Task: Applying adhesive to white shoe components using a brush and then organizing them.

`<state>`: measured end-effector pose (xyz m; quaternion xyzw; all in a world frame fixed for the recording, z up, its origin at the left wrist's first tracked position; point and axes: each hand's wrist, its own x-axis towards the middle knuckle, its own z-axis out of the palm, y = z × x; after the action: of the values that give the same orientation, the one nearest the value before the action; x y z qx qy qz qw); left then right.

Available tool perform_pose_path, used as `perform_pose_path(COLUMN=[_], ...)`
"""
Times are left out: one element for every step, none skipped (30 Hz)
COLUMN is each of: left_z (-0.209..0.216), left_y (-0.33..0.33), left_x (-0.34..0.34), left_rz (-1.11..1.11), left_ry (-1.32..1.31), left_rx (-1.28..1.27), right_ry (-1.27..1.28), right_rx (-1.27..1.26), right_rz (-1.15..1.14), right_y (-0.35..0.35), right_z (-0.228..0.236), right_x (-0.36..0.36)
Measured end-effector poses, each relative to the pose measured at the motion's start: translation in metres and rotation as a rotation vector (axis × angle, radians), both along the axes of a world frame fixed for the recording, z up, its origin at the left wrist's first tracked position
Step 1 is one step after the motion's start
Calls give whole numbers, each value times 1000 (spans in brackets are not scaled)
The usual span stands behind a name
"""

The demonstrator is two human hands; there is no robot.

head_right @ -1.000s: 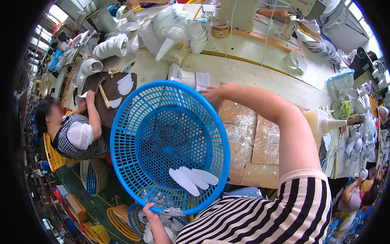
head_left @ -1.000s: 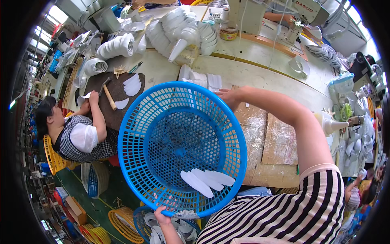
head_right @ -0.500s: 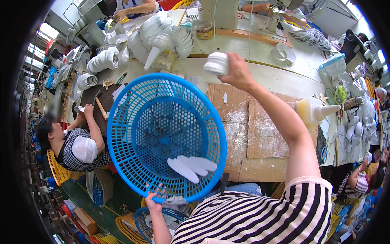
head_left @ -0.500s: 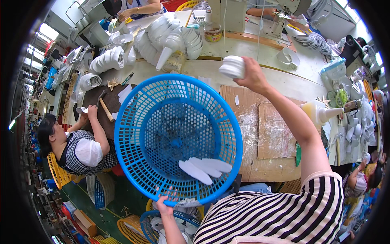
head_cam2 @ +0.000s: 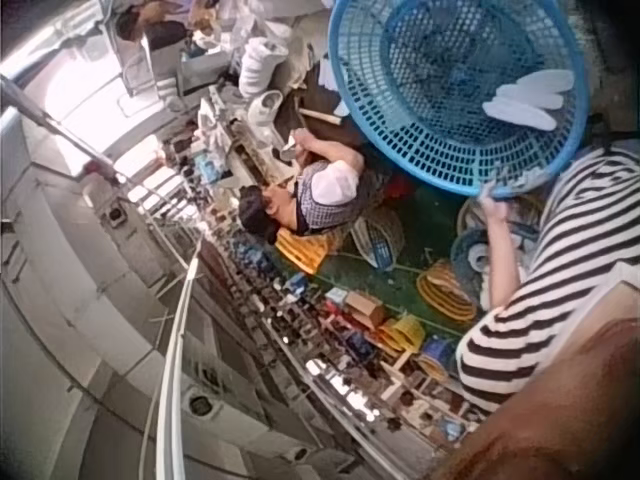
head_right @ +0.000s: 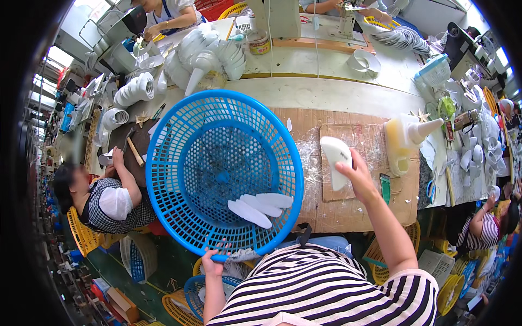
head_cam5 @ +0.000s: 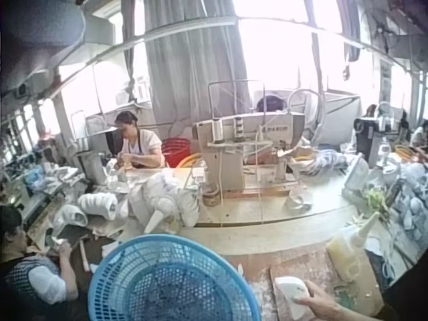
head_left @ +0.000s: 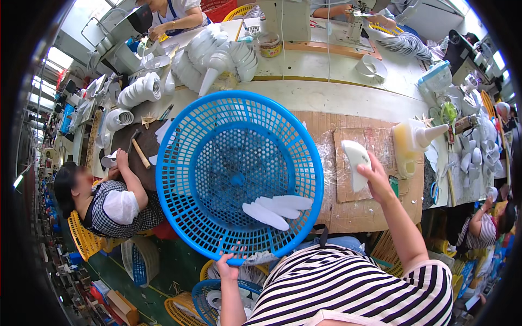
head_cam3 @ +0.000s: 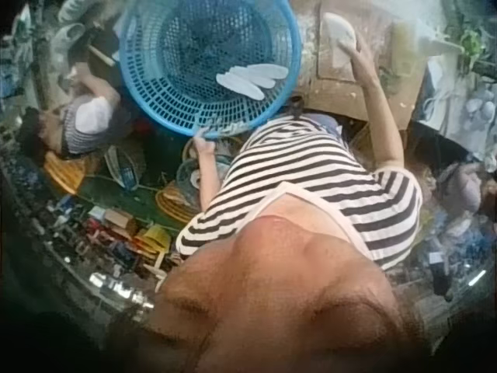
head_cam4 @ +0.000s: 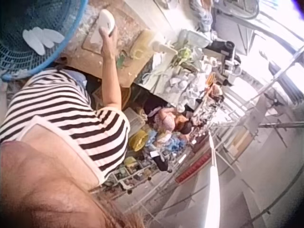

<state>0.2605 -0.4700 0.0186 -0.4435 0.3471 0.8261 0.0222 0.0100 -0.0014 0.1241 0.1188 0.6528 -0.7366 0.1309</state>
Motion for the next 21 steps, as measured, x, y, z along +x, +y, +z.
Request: perform_pose_path(left_z=[2,5,8,10,12,13,13,12,11,8,-2,-11,-13,-7,-5,-2,1,6,12,23,32], left_y=[2,5,9,14,20,27,35,42,47,51,49,47,51,59,62,61,60,58,61,71,84], left_x=[9,15,20,24,26,27,28,25,18,12,10,8,3,-3,1,6,12,19,23,16,6], left_rz=[-2,-7,1,11,21,29,110,113,114,113,131,149,155,210,252,294,261,226,192,168,138], left_ry=[-2,-7,-15,-31,-47,-64,-98,-94,-91,-88,-60,-32,-37,-99,-93,-87,-116,-141,-161,-179,-186], left_rx=[-12,-22,-29,-19,-9,2,2,7,11,16,51,86,97,88,82,72,-99,-270,-445,-842,-1239], right_ry=[-28,-48,-69,-94,-107,-146,-191,-233,-256,-265,-271,-277,-276,-278,-279,-277,-276,-274,-271,-273,-275], right_rx=[-19,-45,-71,-95,-117,-182,-248,-310,-345,-414,-484,-554,-567,-608,-649,-694,-705,-716,-730,-740,-751], right_rz=[16,22,29,35,38,41,50,52,128,141,152,163,164,164,165,166,162,159,160,183,204], right_y=[2,2,1,2,2,5,7,12,19,21,18,15,17,21,24,27,30,33,36,38,41], right_z=[-4,-8,-10,-13,-17,-22,-30,-37,-44,-40,-30,-25,-25,-24,-23,-23,-21,-19,-18,-18,-18], right_x=[7,13,17,23,26,27,30,35,37,39,39,39,40,40,41,42,43,46,48,50,53])
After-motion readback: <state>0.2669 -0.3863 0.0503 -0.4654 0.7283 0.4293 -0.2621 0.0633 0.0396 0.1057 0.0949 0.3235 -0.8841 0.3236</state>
